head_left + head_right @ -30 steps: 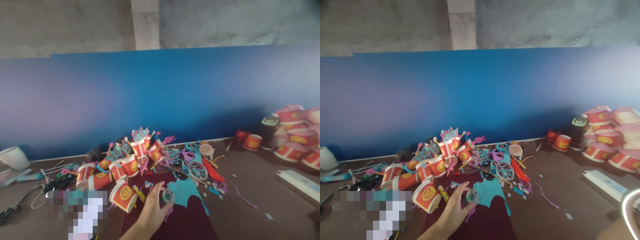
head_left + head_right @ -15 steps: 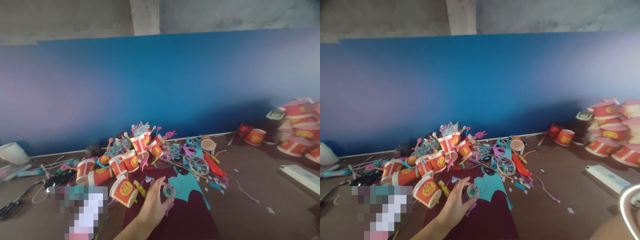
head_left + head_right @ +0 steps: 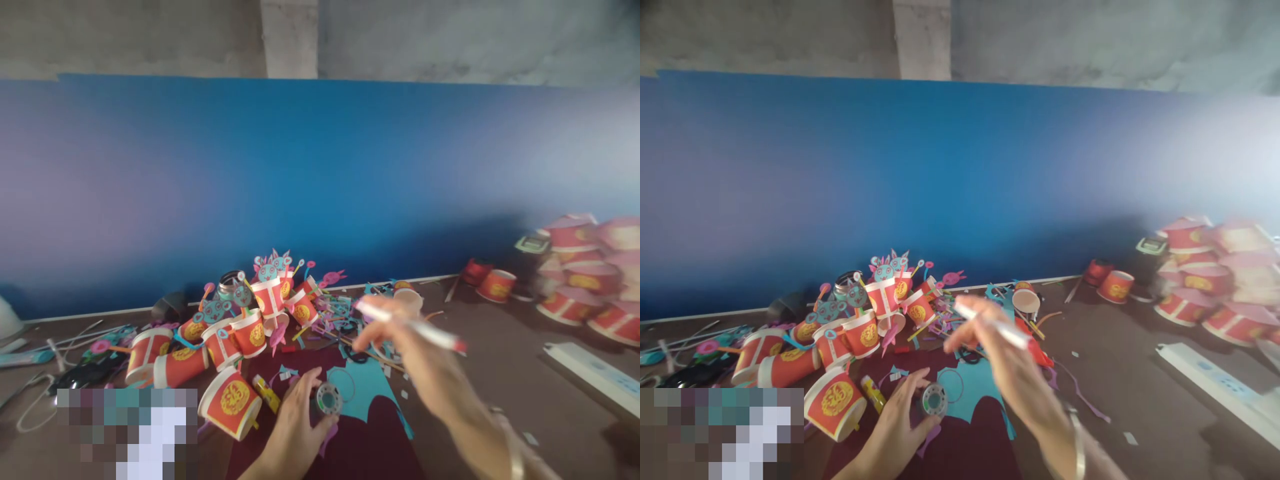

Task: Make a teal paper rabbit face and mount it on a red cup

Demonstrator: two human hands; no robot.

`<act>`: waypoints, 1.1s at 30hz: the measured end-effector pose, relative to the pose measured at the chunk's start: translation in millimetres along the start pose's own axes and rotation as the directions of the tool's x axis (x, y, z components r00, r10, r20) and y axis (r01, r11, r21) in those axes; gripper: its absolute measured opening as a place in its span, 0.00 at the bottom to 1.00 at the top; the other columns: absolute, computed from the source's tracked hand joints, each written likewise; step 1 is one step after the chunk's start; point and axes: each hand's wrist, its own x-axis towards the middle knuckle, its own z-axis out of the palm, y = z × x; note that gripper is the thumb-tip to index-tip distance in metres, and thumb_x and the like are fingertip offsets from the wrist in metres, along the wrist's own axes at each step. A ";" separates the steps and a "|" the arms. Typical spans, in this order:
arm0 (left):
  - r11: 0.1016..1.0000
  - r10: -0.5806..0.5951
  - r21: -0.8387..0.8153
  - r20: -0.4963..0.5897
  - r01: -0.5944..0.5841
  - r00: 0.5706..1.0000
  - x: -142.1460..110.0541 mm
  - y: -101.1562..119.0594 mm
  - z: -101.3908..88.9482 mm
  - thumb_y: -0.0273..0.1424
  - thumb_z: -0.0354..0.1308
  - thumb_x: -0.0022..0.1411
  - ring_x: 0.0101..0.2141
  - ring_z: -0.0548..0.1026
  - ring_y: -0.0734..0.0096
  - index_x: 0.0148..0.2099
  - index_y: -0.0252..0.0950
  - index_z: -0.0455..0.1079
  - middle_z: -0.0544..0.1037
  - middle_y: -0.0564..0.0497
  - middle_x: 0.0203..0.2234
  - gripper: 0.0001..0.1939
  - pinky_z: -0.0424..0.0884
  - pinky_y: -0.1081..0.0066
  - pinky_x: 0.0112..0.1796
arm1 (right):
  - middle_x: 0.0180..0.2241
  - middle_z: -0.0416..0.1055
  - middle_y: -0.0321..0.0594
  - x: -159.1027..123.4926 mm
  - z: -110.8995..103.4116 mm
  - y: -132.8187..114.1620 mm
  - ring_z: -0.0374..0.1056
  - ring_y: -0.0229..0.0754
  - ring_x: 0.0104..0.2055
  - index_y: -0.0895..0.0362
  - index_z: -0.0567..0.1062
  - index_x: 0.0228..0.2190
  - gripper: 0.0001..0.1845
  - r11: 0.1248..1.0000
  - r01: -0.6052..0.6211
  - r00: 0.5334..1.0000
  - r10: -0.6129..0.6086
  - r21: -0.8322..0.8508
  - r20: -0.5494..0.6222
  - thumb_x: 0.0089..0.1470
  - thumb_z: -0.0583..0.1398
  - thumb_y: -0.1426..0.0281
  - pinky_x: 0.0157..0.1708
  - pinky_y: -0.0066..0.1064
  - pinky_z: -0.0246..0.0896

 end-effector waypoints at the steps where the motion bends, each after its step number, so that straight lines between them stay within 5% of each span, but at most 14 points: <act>1: 1.000 0.007 -0.007 -0.002 -0.007 1.000 0.2 0.4 -0.3 0.24 0.59 0.49 0.46 0.72 0.59 0.57 0.38 0.57 0.74 0.45 0.43 0.32 0.67 0.56 0.48 | 0.32 0.73 0.36 5.7 12.3 5.8 0.69 0.37 0.34 0.53 0.70 0.44 0.14 0.999 -0.041 0.997 0.039 0.030 0.070 0.63 0.47 0.68 0.34 0.30 0.67; 4: 0.999 0.014 -0.036 0.008 -0.014 1.000 0.9 2.3 -1.8 0.25 0.60 0.49 0.44 0.72 0.59 0.57 0.39 0.57 0.74 0.45 0.43 0.32 0.68 0.57 0.47 | 0.24 0.68 0.34 0.3 45.7 20.2 0.66 0.37 0.28 0.55 0.73 0.35 0.16 0.958 -0.259 0.933 0.215 0.123 0.287 0.63 0.47 0.66 0.28 0.27 0.62; 7: 0.998 0.002 -0.062 0.033 0.000 0.999 1.6 4.1 -4.2 0.26 0.60 0.50 0.45 0.72 0.58 0.57 0.39 0.57 0.74 0.45 0.43 0.31 0.67 0.56 0.48 | 0.21 0.62 0.30 -16.1 64.0 26.3 0.61 0.35 0.24 0.56 0.68 0.29 0.10 0.922 -0.358 0.885 0.283 0.151 0.370 0.59 0.50 0.68 0.24 0.25 0.56; 22: 0.999 0.035 -0.038 0.041 -0.034 0.999 3.8 0.9 -3.9 0.27 0.61 0.50 0.45 0.72 0.61 0.57 0.39 0.57 0.74 0.46 0.42 0.32 0.68 0.61 0.47 | 0.25 0.67 0.33 -25.5 64.5 25.5 0.64 0.38 0.29 0.55 0.64 0.26 0.05 0.992 -0.127 0.915 0.113 0.009 0.387 0.52 0.54 0.76 0.31 0.28 0.58; 33: 0.995 -0.091 -0.034 0.105 0.095 0.990 3.6 3.8 -3.7 0.26 0.60 0.50 0.48 0.70 0.58 0.57 0.36 0.57 0.72 0.43 0.45 0.31 0.64 0.56 0.50 | 0.25 0.66 0.33 -32.3 75.0 30.0 0.64 0.39 0.29 0.54 0.63 0.27 0.06 0.986 -0.162 0.907 0.138 0.027 0.398 0.51 0.53 0.76 0.29 0.28 0.58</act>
